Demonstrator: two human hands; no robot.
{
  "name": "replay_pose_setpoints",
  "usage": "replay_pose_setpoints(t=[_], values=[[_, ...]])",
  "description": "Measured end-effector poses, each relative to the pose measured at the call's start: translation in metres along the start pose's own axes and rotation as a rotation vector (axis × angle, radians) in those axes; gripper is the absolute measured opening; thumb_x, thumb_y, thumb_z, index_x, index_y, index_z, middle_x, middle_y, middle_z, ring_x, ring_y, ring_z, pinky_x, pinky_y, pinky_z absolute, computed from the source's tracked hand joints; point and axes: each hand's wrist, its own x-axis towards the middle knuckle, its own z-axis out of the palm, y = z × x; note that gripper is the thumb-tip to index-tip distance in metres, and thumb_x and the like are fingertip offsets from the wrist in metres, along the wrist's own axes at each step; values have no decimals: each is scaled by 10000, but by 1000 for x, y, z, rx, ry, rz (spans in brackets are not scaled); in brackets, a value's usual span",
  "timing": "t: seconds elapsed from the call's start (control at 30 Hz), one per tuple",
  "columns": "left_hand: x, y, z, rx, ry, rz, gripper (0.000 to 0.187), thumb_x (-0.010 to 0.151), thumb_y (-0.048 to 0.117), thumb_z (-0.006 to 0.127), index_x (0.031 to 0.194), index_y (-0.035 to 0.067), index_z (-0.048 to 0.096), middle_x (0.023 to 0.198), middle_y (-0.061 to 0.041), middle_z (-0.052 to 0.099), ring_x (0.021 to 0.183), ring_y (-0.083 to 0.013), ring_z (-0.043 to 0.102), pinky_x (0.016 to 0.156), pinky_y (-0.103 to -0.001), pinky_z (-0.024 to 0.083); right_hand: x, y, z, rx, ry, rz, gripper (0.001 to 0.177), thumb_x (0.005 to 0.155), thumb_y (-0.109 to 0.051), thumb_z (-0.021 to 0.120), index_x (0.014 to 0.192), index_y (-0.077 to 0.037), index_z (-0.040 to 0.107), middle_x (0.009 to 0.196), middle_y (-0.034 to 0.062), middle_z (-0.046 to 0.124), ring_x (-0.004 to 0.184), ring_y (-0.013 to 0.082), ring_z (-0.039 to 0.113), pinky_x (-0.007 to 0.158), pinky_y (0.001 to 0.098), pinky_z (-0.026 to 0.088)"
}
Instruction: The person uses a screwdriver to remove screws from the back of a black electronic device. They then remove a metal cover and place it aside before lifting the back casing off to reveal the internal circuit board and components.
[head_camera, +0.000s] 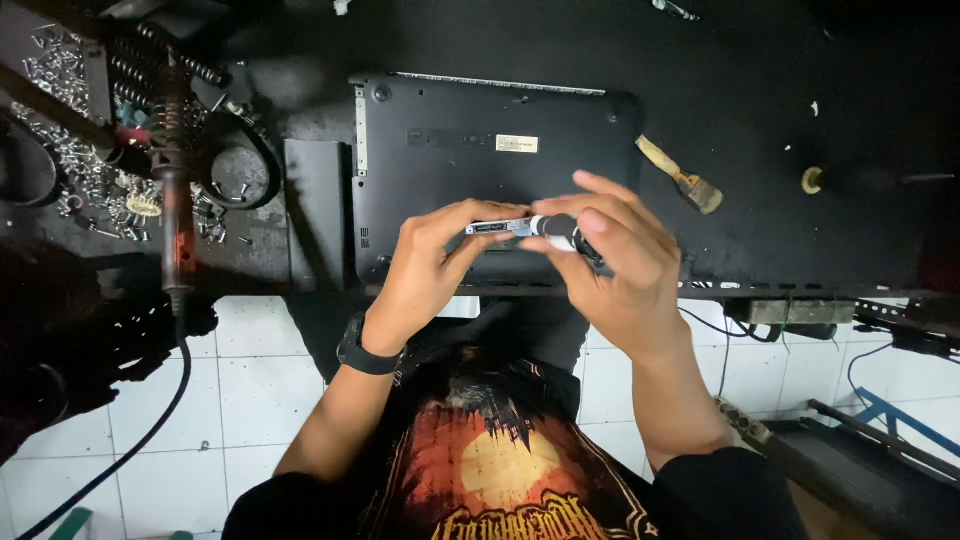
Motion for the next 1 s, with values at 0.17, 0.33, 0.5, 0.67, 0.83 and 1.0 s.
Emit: replay_pose_setpoints(t=[0.17, 0.33, 0.5, 0.67, 0.83, 1.0], values=[[0, 1, -1, -30, -3, 14, 191, 1035, -8, 536, 1187, 5, 652, 1217, -148, 721, 1161, -299, 723, 1032, -363, 604, 6, -2, -8, 129, -75, 70, 865, 1051, 64, 704, 1626, -284, 160, 1340, 180, 632, 1306, 336, 642, 1284, 618, 424], [-1, 0, 0, -27, -14, 8, 212, 1037, -12, 510, 1197, 5, 647, 1227, -151, 719, 1173, -307, 719, 1045, -376, 611, 0, 3, -5, -27, 41, 52, 1022, 937, 6, 946, 1610, -250, 221, 1144, 132, 689, 953, 312, 757, 1231, 592, 469], [1, 2, 0, -45, -1, 3, 189, 1033, -13, 537, 1180, 11, 655, 1218, -153, 725, 1165, -300, 725, 1044, -364, 606, 5, 3, -5, 94, 14, 77, 939, 992, 111, 836, 1595, -316, 256, 1206, 123, 731, 1075, 291, 765, 1299, 551, 402], [0, -1, 1, -23, 6, 6, 200, 1038, -5, 530, 1192, 9, 657, 1220, -146, 724, 1158, -293, 726, 1035, -361, 606, 5, 6, -7, 128, -9, 52, 911, 983, -3, 774, 1603, -280, 167, 1297, 149, 633, 1168, 302, 684, 1322, 590, 343], [-2, -1, 1, -20, -4, 7, 183, 1038, 16, 544, 1186, 12, 651, 1225, -146, 722, 1184, -312, 717, 1061, -389, 596, 1, 11, -1, -2, 100, 4, 1036, 887, -78, 967, 1550, -237, 187, 1137, 103, 653, 885, 264, 749, 1219, 492, 423], [-1, -2, 1, -26, 7, 16, 196, 1037, -15, 532, 1189, 21, 651, 1221, -147, 722, 1171, -307, 724, 1057, -379, 604, -10, 8, 0, 89, 72, 57, 1064, 916, 131, 909, 1630, -245, 215, 1181, 187, 720, 1151, 348, 726, 1165, 496, 524]])
